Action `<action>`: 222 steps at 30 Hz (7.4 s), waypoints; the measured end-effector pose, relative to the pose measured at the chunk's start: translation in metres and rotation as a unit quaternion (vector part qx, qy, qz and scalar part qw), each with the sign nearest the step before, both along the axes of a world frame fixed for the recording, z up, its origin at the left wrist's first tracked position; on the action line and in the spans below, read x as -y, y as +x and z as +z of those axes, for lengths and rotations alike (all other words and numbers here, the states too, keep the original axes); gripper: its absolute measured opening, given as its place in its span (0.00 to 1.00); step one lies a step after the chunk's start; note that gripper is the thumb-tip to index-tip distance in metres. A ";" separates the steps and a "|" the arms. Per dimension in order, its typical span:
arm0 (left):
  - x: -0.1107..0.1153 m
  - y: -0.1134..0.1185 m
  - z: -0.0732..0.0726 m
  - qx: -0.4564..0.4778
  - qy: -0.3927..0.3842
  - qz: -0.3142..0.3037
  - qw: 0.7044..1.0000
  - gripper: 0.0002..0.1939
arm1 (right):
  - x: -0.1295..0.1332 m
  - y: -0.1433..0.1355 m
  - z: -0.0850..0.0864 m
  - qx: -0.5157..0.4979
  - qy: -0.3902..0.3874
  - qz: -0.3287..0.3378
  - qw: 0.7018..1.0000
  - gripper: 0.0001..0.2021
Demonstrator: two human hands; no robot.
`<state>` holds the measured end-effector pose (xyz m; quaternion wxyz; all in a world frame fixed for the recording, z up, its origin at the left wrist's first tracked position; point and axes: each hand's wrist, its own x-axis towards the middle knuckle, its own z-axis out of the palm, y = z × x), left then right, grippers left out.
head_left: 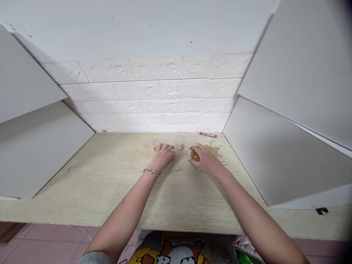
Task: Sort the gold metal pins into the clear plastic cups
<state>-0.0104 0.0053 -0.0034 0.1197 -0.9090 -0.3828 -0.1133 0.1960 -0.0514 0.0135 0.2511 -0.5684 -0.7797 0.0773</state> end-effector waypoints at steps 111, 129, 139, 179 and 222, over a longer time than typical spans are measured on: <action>-0.004 0.019 -0.019 0.143 -0.149 0.075 0.976 0.11 | -0.084 -0.015 0.051 0.151 0.075 -0.022 0.985 0.10; -0.006 0.017 -0.018 0.090 -0.095 0.007 0.991 0.11 | -0.042 -0.031 0.065 0.029 0.126 0.011 0.992 0.10; -0.005 0.017 -0.019 0.078 -0.094 0.049 0.991 0.10 | -0.042 -0.031 0.063 0.036 0.128 0.003 0.991 0.09; 0.008 -0.005 0.023 0.690 -0.234 0.097 0.678 0.31 | -0.090 -0.034 0.057 0.186 0.070 -0.056 0.978 0.19; -0.070 -0.023 0.001 0.414 -0.055 0.213 0.883 0.27 | -0.010 0.008 0.057 0.104 -0.276 0.038 0.955 0.47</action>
